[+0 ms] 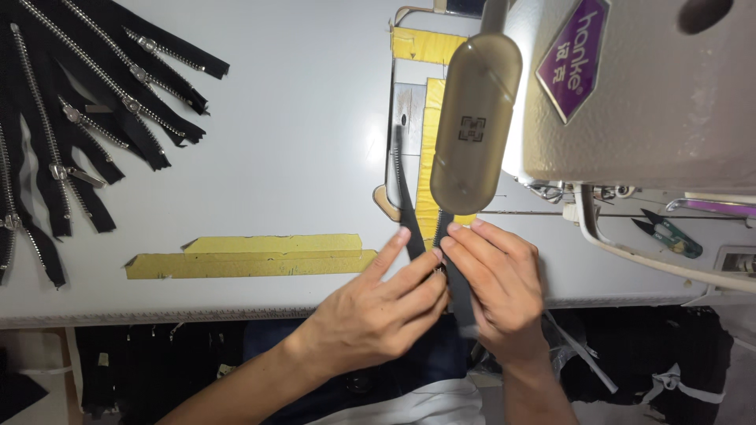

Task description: The person aligns a black zipper with a strip of black fabric and sews them together using a sewing machine. They guide the materials under the needle, stitch along the length, and then cut the thread to separate the finished piece. The process is repeated with additional zipper and fabric pieces.

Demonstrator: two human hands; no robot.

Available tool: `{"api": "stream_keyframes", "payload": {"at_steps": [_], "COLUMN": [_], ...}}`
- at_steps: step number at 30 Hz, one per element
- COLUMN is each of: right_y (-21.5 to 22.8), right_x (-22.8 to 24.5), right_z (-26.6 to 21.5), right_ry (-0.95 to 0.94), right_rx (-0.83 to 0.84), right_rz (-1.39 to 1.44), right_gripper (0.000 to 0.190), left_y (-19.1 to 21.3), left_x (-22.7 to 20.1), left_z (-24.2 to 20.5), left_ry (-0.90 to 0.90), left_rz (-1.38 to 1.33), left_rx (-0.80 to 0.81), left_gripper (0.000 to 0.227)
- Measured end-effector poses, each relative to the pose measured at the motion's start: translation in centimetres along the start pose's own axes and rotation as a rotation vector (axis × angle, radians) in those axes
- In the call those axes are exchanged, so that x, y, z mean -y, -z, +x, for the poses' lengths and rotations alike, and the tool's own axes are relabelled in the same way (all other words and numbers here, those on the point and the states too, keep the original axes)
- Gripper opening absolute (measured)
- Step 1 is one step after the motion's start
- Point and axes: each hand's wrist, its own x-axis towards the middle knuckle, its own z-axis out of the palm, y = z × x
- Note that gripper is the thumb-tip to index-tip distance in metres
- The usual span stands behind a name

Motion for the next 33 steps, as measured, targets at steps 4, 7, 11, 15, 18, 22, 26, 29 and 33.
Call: {"api": "stream_keyframes", "payload": {"at_steps": [4,7,11,15,18,22,26,29,33], "right_y": [1.0,1.3,1.0,0.4,0.3,-0.1,-0.2,-0.4,-0.3], "right_x": [0.2,0.1,-0.1,0.0,-0.1,-0.6,-0.5,-0.7,-0.7], "right_z": [0.2,0.4,0.3,0.2,-0.1,-0.5,-0.1,-0.4,-0.1], "right_ry": [-0.083,-0.120,-0.095,-0.045,-0.045,0.011,0.040,0.046,0.069], "right_rx": [-0.117,-0.157,-0.136,-0.111,0.028,0.020,0.030,0.043,0.029], "right_rz": [0.130,0.123,0.122,0.102,0.086,0.037,-0.043,-0.071,-0.100], "right_gripper": [0.020,0.013,0.014,0.021,0.032,0.024,0.022,0.023,0.023], "left_y": [0.2,0.3,-0.5,-0.9,-1.0,-0.7,-0.5,-0.4,0.1], "left_x": [-0.6,-0.9,-0.8,-0.8,-0.7,-0.6,-0.5,-0.3,0.1], "left_z": [0.7,1.0,0.4,-0.1,-0.3,-0.4,-0.3,-0.5,-0.4], "left_ry": [0.002,0.018,0.033,0.041,0.031,0.029,0.018,0.005,-0.012], "left_rz": [-0.062,-0.073,0.043,0.085,0.072,0.098,0.117,0.108,0.047], "left_rx": [-0.107,-0.155,-0.119,-0.106,-0.104,-0.094,-0.072,-0.055,-0.022], "left_gripper": [0.023,0.021,0.024,0.021,0.018,0.023,0.026,0.025,0.022]}}
